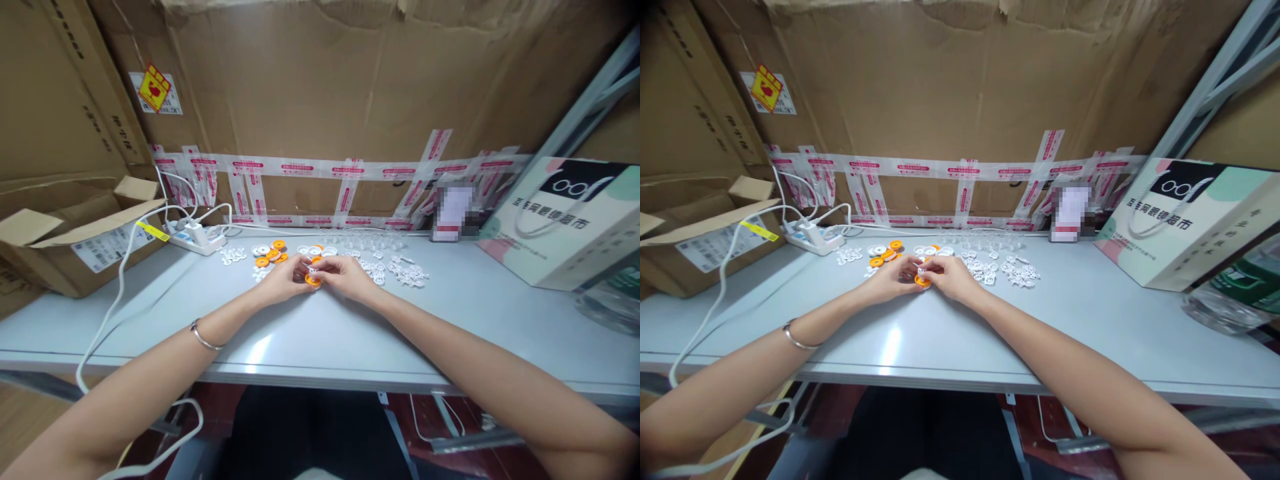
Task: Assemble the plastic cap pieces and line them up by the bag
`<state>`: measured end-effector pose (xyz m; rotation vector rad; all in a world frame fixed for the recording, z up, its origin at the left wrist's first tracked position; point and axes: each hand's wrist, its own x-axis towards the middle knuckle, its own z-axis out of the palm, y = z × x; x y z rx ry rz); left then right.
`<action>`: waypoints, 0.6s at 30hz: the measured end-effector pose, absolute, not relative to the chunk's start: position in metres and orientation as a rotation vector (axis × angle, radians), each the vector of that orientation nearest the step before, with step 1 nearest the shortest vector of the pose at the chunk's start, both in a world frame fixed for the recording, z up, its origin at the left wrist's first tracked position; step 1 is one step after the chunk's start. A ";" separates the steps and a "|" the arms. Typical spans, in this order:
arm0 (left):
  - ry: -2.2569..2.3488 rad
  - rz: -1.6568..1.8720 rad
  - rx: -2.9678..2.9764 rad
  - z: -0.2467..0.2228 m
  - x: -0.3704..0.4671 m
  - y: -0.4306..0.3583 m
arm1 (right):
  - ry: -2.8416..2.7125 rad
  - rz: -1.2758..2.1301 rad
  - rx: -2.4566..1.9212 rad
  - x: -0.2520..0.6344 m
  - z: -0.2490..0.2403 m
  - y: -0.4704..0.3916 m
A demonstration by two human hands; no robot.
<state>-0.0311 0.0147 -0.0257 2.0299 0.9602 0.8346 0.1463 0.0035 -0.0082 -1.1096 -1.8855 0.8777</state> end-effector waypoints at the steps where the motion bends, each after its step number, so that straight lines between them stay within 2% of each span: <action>1: 0.961 0.832 2.026 -0.025 -0.031 0.014 | -1.895 0.869 -1.112 0.146 -0.008 0.003; 18: 0.878 0.860 2.011 -0.024 -0.031 0.013 | -1.912 0.874 -1.083 0.146 -0.009 0.004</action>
